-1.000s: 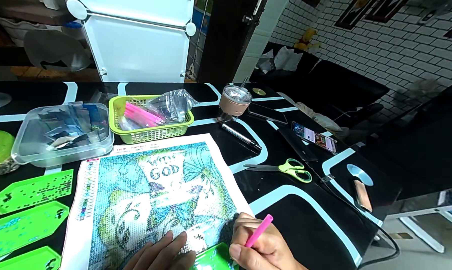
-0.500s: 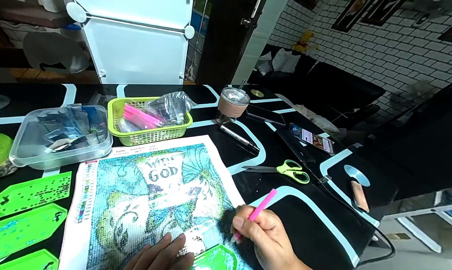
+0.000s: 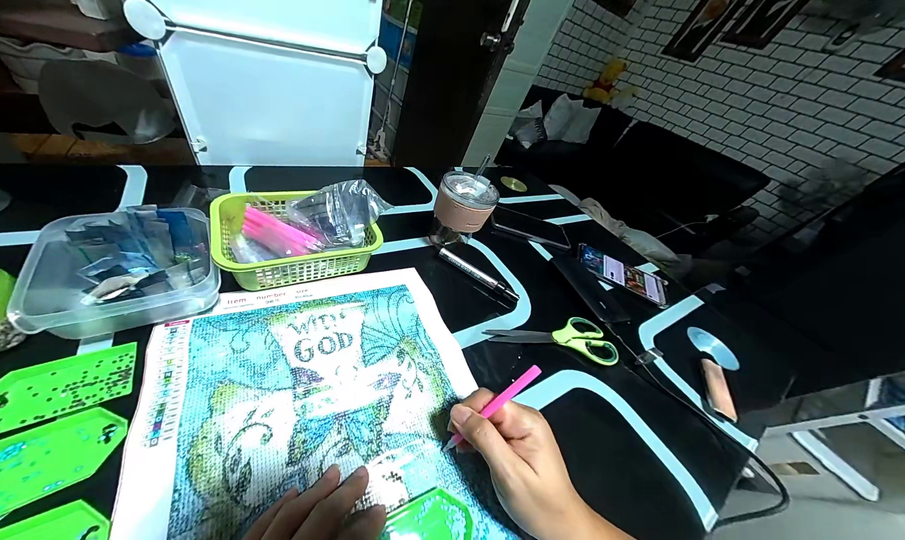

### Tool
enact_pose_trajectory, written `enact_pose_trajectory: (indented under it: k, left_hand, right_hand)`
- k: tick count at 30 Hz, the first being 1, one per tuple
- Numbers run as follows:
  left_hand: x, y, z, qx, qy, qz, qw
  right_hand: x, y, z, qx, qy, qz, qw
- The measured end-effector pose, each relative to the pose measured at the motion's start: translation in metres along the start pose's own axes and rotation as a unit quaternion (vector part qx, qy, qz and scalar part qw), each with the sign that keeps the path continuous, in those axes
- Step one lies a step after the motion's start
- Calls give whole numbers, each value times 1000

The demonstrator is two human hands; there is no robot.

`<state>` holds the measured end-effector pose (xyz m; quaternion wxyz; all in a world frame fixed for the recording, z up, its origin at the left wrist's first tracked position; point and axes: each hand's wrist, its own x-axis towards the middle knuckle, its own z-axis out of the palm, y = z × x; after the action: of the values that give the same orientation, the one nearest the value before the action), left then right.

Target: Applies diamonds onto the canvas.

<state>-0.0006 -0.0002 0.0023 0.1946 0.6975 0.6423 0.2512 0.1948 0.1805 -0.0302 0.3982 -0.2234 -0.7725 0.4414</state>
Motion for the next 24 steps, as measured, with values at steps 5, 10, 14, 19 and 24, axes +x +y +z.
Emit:
enact_pose_trajectory:
  k: [5, 10, 14, 19, 24]
  left_hand:
    - [0, 0, -1, -3, -3, 0, 1000]
    - [0, 0, -1, 1, -5, 0, 1000]
    - [0, 0, -1, -2, -5, 0, 1000]
    - [-1, -1, -1, -1, -6, -1, 1000]
    - [0, -1, -1, -8, -4, 0, 1000]
  right_hand:
    - [-1, 1, 1, -44, -7, -11, 999]
    - [-3, 1, -1, -88, -19, -39, 995]
    - [-4, -1, -5, -93, -34, -34, 995]
    - [-9, -3, -10, 34, -24, -37, 998]
    - [-12, -6, -13, 29, -120, -113, 986]
